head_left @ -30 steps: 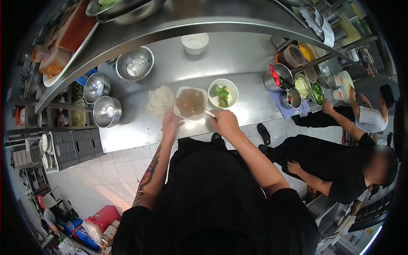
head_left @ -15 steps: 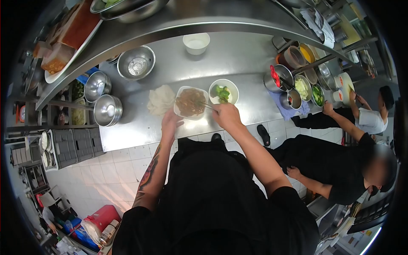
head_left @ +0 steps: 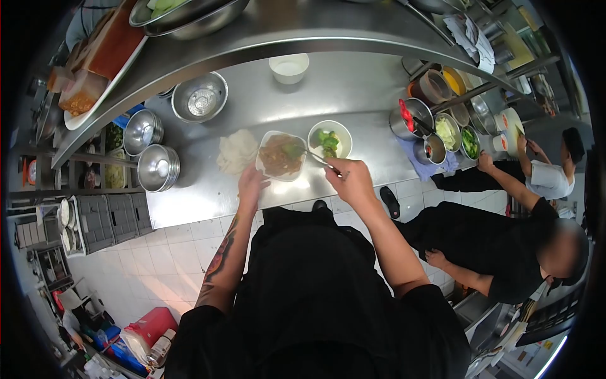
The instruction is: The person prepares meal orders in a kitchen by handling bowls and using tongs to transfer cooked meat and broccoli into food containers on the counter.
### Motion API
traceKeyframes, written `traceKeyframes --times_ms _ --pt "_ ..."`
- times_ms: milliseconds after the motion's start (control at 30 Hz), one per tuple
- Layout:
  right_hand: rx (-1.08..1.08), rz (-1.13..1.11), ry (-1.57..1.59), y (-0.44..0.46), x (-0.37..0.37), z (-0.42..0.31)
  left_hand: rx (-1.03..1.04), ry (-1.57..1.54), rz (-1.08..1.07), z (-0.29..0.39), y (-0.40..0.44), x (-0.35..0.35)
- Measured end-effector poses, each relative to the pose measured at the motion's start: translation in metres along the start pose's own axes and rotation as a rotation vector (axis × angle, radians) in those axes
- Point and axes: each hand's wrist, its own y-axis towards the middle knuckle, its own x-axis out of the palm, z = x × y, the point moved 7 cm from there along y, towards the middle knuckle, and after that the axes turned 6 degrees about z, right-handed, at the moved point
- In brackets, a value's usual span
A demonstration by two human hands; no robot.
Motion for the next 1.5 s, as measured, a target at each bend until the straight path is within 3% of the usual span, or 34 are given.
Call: traceKeyframes --times_ms 133,200,400,600,867,1267,1500 --pt "0.008 0.070 0.051 -0.007 -0.035 0.015 0.003 -0.012 -0.024 0.000 0.002 -0.001" --pt "0.108 0.009 -0.100 -0.008 -0.046 0.021 0.015 -0.009 -0.011 0.001 0.004 -0.003" --pt "0.032 0.020 -0.102 0.000 -0.022 0.029 0.183 0.100 0.006 0.003 0.019 -0.011" --pt "-0.036 -0.110 -0.177 0.010 0.036 0.010 0.139 0.243 -0.140 0.014 0.051 -0.013" --pt "-0.084 -0.213 -0.271 0.028 0.066 0.001 0.140 0.185 -0.102 0.014 0.052 -0.011" --pt "-0.067 -0.165 -0.297 0.036 0.097 0.017 0.101 0.216 -0.072 0.000 0.041 -0.022" --pt "-0.107 -0.139 -0.206 0.014 0.054 -0.003 0.091 0.213 -0.062 0.010 0.024 -0.024"
